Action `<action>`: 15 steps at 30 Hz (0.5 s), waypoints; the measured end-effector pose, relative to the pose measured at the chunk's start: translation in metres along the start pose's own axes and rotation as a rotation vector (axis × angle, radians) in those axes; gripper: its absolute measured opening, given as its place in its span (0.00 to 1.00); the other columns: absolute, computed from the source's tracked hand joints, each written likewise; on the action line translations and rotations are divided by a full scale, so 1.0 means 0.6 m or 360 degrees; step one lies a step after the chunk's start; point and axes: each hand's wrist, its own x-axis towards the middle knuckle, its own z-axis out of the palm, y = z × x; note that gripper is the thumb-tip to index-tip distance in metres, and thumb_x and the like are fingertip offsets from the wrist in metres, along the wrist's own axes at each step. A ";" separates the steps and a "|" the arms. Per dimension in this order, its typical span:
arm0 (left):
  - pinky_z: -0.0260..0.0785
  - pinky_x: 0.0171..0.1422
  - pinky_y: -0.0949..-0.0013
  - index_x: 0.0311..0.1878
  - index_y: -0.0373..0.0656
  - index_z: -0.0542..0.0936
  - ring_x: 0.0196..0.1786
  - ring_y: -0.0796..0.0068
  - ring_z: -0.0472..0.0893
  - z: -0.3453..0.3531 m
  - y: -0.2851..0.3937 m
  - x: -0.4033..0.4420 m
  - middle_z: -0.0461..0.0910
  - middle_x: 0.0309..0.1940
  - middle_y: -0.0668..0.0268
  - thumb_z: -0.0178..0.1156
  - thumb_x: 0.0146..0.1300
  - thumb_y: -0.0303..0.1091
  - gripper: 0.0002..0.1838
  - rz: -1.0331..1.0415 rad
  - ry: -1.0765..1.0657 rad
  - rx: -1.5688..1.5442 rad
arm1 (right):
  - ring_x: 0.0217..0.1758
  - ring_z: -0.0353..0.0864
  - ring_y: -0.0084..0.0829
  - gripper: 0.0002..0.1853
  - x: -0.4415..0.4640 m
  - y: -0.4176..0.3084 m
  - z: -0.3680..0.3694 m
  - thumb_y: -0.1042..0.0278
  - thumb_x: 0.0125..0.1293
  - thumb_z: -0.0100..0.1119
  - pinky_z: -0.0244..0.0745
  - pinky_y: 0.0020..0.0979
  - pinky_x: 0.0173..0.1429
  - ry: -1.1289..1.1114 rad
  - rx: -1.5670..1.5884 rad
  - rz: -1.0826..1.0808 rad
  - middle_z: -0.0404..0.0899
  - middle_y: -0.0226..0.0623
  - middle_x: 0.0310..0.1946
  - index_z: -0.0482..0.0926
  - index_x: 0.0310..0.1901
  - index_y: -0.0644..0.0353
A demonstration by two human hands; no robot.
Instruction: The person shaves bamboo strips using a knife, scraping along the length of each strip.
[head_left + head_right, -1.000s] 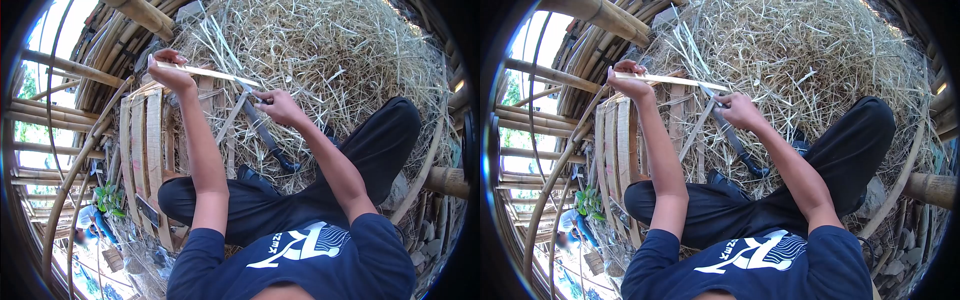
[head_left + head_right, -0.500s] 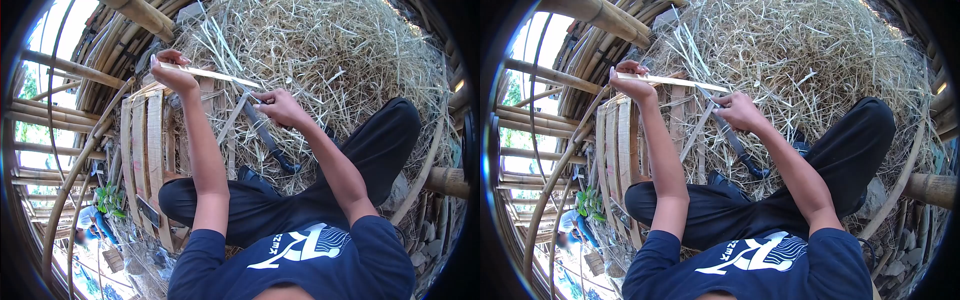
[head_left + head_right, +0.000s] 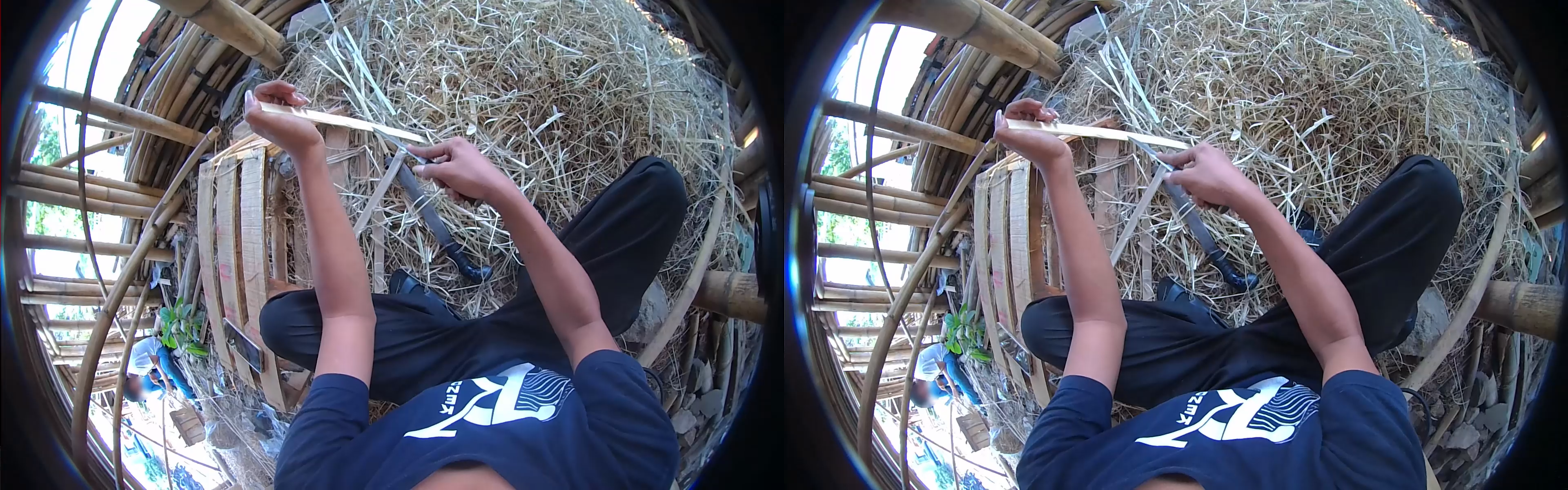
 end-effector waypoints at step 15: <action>0.56 0.25 0.75 0.21 0.42 0.71 0.18 0.79 0.62 0.005 -0.007 0.005 0.65 0.14 0.70 0.29 0.71 0.48 0.29 0.0086 0.0061 -0.0021 | 0.15 0.68 0.16 0.22 -0.004 -0.009 0.008 0.66 0.63 0.62 0.66 0.26 0.22 -0.0072 0.0209 -0.0102 0.71 0.26 0.14 0.77 0.61 0.52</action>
